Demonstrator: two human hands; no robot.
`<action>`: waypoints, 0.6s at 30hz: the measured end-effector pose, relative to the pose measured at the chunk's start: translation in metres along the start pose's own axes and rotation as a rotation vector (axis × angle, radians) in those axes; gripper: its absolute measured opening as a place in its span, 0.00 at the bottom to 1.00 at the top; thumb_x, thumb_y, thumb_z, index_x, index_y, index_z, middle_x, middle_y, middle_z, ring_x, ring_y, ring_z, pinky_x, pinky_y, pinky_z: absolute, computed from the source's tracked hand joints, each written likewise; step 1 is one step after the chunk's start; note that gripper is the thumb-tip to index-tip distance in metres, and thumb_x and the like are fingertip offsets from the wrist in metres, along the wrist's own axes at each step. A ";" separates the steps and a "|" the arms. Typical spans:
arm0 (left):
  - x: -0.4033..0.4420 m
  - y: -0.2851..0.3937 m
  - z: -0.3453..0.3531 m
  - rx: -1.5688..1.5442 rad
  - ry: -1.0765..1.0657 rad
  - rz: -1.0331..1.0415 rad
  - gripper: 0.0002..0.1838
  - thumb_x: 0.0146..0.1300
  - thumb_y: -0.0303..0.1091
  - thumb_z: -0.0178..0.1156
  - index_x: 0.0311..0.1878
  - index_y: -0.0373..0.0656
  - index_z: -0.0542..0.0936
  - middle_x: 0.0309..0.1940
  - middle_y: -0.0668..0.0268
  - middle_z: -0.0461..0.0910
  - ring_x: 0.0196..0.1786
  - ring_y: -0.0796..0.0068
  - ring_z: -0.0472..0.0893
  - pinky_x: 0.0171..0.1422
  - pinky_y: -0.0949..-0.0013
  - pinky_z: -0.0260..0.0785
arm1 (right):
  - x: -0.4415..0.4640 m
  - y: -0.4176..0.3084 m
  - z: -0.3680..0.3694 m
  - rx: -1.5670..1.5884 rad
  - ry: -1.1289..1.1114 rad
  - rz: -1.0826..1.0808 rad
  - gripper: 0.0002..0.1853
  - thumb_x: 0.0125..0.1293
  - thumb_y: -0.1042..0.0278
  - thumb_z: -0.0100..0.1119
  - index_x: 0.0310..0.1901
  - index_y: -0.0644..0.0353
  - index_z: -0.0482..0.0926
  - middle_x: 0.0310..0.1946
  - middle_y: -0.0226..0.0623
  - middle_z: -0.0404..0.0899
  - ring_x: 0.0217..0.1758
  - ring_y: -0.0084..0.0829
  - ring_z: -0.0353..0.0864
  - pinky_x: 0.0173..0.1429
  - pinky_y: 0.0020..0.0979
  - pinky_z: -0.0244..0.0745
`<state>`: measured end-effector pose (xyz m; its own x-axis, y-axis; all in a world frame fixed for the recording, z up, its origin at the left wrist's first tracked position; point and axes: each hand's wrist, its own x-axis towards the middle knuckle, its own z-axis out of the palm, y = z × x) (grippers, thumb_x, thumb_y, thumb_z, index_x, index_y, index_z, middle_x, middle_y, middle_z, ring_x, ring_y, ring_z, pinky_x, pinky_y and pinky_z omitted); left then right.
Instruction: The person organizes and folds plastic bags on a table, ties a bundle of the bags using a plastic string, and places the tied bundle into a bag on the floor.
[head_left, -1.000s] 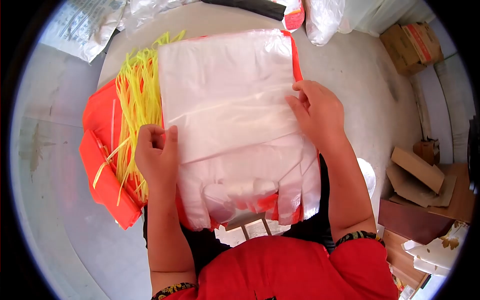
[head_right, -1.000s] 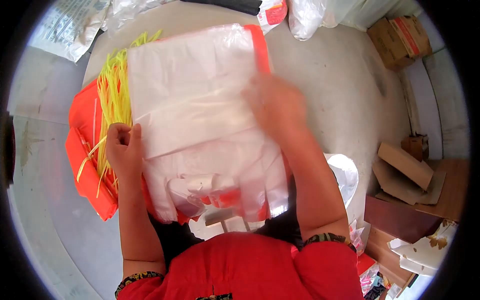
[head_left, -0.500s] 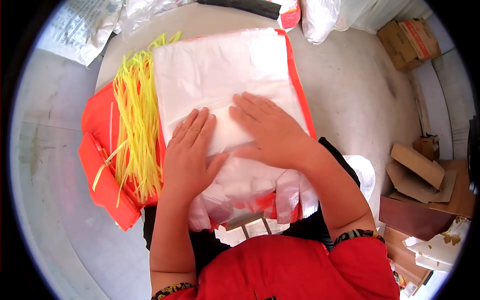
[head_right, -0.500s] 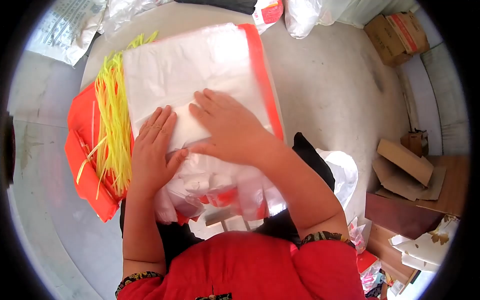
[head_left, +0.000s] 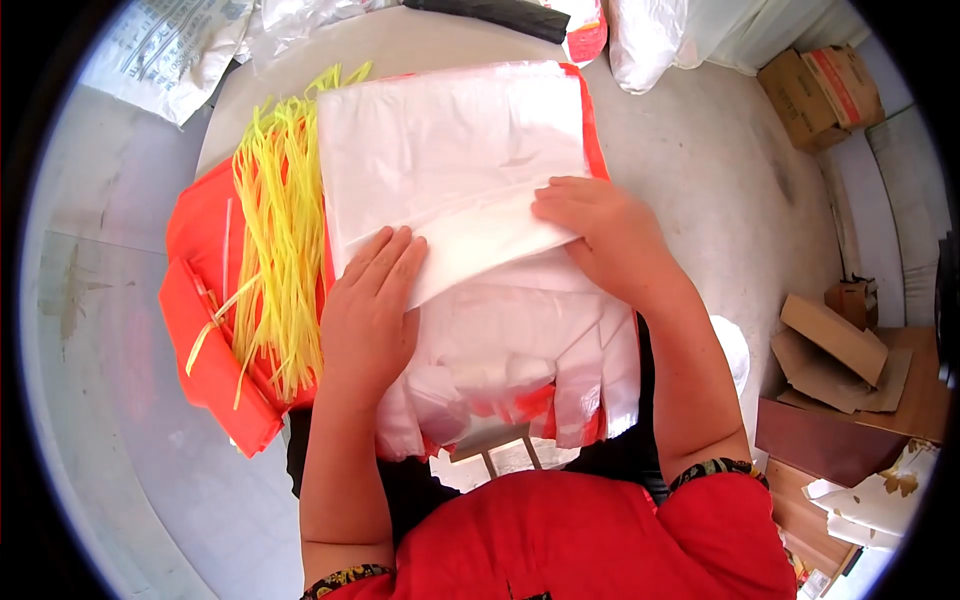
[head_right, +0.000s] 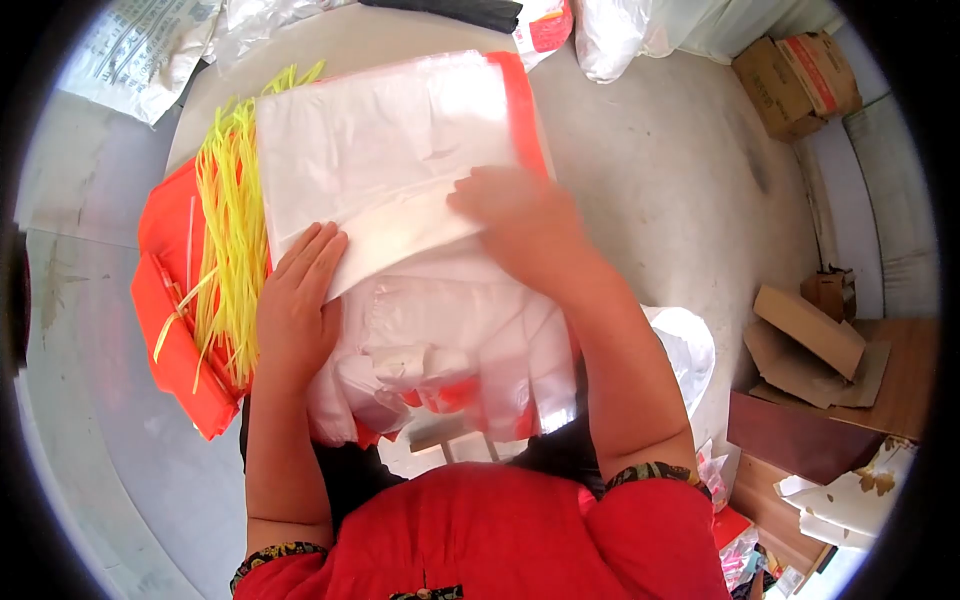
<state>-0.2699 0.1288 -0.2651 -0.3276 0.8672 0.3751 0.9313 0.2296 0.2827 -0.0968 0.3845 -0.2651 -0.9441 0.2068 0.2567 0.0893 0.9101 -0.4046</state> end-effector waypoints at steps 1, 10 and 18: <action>-0.001 -0.001 0.001 -0.004 0.026 0.003 0.30 0.54 0.20 0.60 0.64 0.37 0.80 0.63 0.52 0.83 0.67 0.48 0.80 0.71 0.52 0.74 | 0.000 -0.002 -0.003 0.024 0.064 0.046 0.27 0.59 0.83 0.67 0.62 0.59 0.83 0.66 0.44 0.82 0.70 0.49 0.79 0.74 0.43 0.74; -0.013 0.046 -0.019 -1.550 0.054 -0.917 0.18 0.77 0.29 0.54 0.65 0.34 0.79 0.53 0.63 0.85 0.56 0.67 0.85 0.62 0.61 0.77 | 0.017 -0.042 0.001 1.932 0.506 0.320 0.44 0.82 0.35 0.43 0.85 0.53 0.42 0.76 0.47 0.68 0.65 0.41 0.80 0.71 0.38 0.73; -0.011 0.057 -0.007 -1.778 -0.187 -1.046 0.31 0.74 0.27 0.55 0.79 0.37 0.63 0.67 0.56 0.76 0.68 0.64 0.78 0.71 0.56 0.73 | 0.017 -0.063 0.029 1.415 0.098 0.560 0.46 0.77 0.64 0.59 0.86 0.53 0.40 0.74 0.44 0.67 0.71 0.33 0.72 0.70 0.34 0.74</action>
<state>-0.2148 0.1291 -0.2469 -0.3910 0.7727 -0.5001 -0.7277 0.0731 0.6820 -0.1274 0.3205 -0.2604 -0.8639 0.4713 -0.1778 -0.0040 -0.3593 -0.9332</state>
